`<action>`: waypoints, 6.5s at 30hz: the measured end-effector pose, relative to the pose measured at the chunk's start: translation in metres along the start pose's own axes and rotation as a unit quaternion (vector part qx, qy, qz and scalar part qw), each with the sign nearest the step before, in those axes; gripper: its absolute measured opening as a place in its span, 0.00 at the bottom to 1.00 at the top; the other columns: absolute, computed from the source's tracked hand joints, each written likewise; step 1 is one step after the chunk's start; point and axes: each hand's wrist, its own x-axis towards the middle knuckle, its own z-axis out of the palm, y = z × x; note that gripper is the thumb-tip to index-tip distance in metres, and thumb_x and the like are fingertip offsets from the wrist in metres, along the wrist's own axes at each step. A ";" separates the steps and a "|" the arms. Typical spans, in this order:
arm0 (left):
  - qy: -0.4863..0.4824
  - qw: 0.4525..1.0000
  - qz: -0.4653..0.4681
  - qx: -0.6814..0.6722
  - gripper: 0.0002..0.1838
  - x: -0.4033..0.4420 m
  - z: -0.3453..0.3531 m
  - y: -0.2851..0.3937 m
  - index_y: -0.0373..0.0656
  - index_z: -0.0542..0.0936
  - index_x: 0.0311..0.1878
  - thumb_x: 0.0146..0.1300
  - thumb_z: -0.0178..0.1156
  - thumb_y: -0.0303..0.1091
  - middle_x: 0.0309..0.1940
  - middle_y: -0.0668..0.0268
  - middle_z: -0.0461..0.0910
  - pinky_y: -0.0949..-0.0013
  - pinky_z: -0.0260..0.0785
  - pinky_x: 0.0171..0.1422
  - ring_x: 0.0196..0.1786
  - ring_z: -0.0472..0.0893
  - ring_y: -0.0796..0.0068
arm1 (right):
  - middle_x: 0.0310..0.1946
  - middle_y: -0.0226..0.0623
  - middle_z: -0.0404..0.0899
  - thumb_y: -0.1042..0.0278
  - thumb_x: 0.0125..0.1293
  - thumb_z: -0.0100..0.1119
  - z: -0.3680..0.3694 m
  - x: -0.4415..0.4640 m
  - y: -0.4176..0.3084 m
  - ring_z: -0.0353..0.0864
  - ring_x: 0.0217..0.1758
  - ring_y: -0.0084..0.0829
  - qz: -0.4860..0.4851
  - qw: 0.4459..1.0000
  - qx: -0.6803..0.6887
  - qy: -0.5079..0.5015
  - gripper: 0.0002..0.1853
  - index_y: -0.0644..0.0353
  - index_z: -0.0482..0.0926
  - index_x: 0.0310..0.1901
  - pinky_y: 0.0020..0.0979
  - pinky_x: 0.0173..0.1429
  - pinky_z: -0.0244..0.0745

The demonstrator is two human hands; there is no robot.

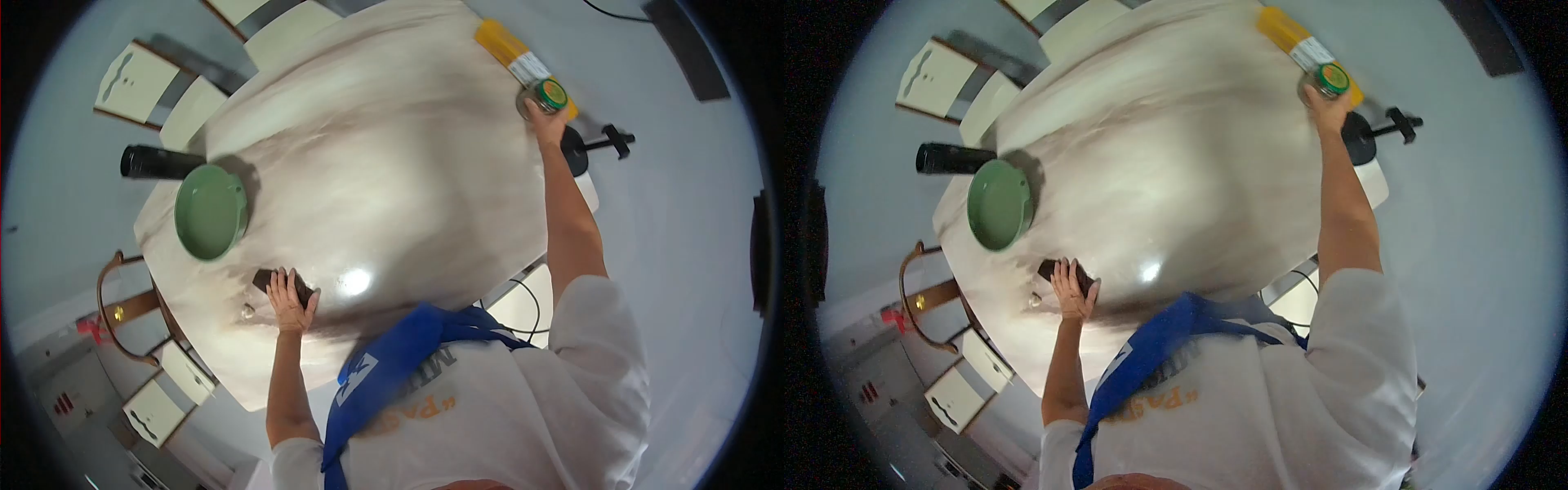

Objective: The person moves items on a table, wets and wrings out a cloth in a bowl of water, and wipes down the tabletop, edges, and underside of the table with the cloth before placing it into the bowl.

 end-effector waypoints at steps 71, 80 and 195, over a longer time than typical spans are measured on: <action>0.136 0.984 -0.080 -0.085 0.28 0.252 0.025 0.042 0.40 0.68 0.67 0.66 0.48 0.43 0.71 0.50 0.58 0.38 0.37 0.74 0.75 0.51 0.48 | 0.72 0.51 0.54 0.56 0.67 0.47 0.267 -0.266 -0.239 0.49 0.77 0.48 -0.374 0.800 -0.203 -0.423 0.33 0.63 0.58 0.70 0.54 0.73 0.48; 0.246 0.960 -0.125 0.037 0.27 0.420 0.028 -0.005 0.44 0.70 0.67 0.68 0.46 0.44 0.69 0.54 0.63 0.37 0.45 0.71 0.72 0.58 0.52 | 0.72 0.49 0.55 0.59 0.66 0.48 0.408 -0.169 -0.253 0.50 0.77 0.46 -0.459 0.794 -0.209 -0.340 0.32 0.63 0.58 0.70 0.51 0.73 0.47; -0.022 0.992 -0.041 -0.119 0.42 -0.069 0.021 0.056 0.38 0.63 0.69 0.57 0.61 0.52 0.72 0.53 0.58 0.48 0.44 0.76 0.75 0.55 0.55 | 0.73 0.42 0.56 0.46 0.56 0.60 0.062 -0.475 -0.227 0.51 0.77 0.39 -0.444 0.713 -0.099 -0.534 0.42 0.60 0.60 0.69 0.50 0.71 0.52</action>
